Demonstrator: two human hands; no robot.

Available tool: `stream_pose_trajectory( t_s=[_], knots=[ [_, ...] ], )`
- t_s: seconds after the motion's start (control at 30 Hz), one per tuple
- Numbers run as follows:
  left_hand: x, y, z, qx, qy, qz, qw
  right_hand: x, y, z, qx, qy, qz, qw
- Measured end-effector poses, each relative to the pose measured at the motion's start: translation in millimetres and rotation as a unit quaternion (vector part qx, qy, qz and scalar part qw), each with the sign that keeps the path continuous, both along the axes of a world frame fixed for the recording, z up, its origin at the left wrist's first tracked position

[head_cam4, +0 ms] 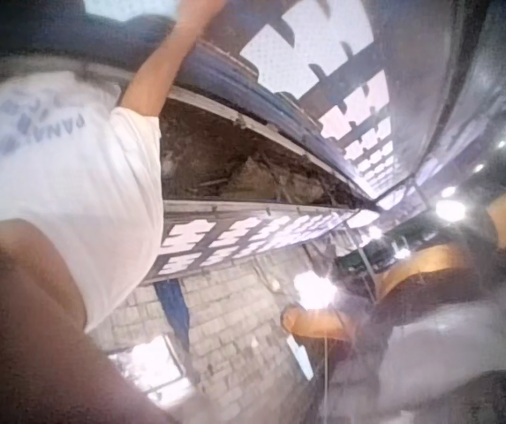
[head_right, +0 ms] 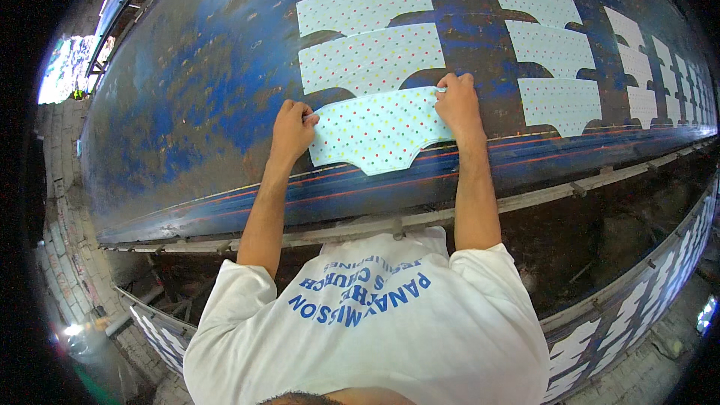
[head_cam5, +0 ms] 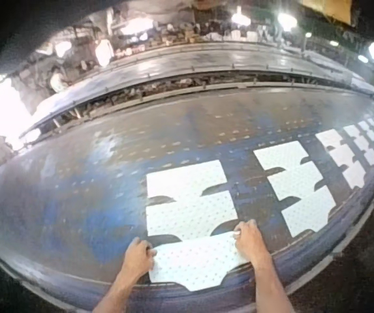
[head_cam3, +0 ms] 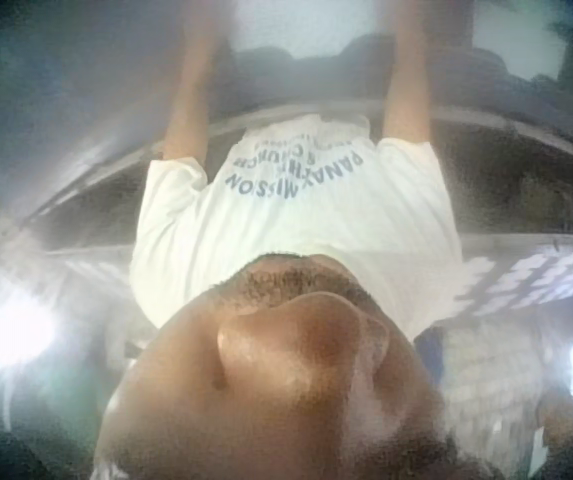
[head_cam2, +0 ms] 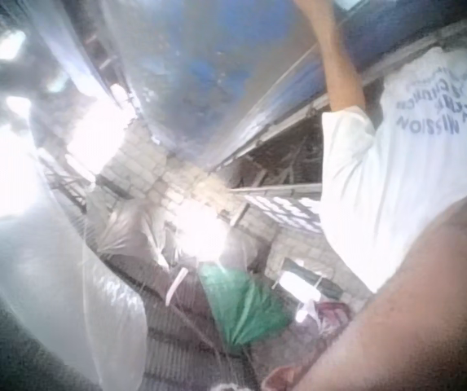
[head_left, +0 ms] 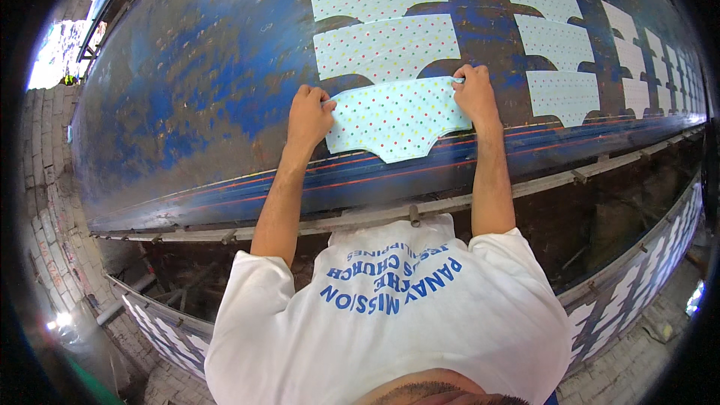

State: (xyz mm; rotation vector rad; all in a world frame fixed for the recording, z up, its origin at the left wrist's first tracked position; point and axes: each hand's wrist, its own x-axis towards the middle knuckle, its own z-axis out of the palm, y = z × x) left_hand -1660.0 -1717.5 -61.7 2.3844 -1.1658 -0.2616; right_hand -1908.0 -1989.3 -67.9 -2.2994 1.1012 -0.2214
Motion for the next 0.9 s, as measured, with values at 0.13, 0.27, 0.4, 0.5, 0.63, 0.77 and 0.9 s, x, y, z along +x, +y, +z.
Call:
stream_pose_trajectory(
  t_s=[0.13, 0.27, 0.4, 0.5, 0.63, 0.77, 0.9],
  knots=[
    [-12.8, -1.1, 0.7, -0.040, -0.093, -0.034, 0.994, 1.0, 7.2, 5.5, -0.019, 0.026, 0.019, 0.999],
    [-24.9, 9.0, 14.3, -0.075, 0.008, -0.037, 0.996, -2.6, 42.9, 20.2, -0.071, 0.013, 0.032, 0.997],
    [-29.9, 19.7, 45.1, -0.159, 0.126, -0.051, 0.978, -16.2, 77.8, 50.9, 0.013, -0.060, -0.082, 0.995],
    [-20.6, 27.5, 75.0, -0.198, 0.223, -0.052, 0.953, -24.7, 72.7, 75.9, 0.006, -0.085, -0.089, 0.992],
    [3.3, 17.1, 95.4, -0.228, 0.232, -0.019, 0.945, -20.4, 32.6, 90.2, 0.017, -0.149, -0.102, 0.983],
    [48.7, -30.2, 68.7, -0.218, 0.123, -0.006, 0.968, 24.5, -29.7, 66.9, -0.006, -0.222, -0.046, 0.974],
    [89.8, -81.4, 20.4, -0.134, 0.049, 0.039, 0.989, 82.8, -80.8, 25.4, -0.034, -0.104, -0.005, 0.994]
  ],
)
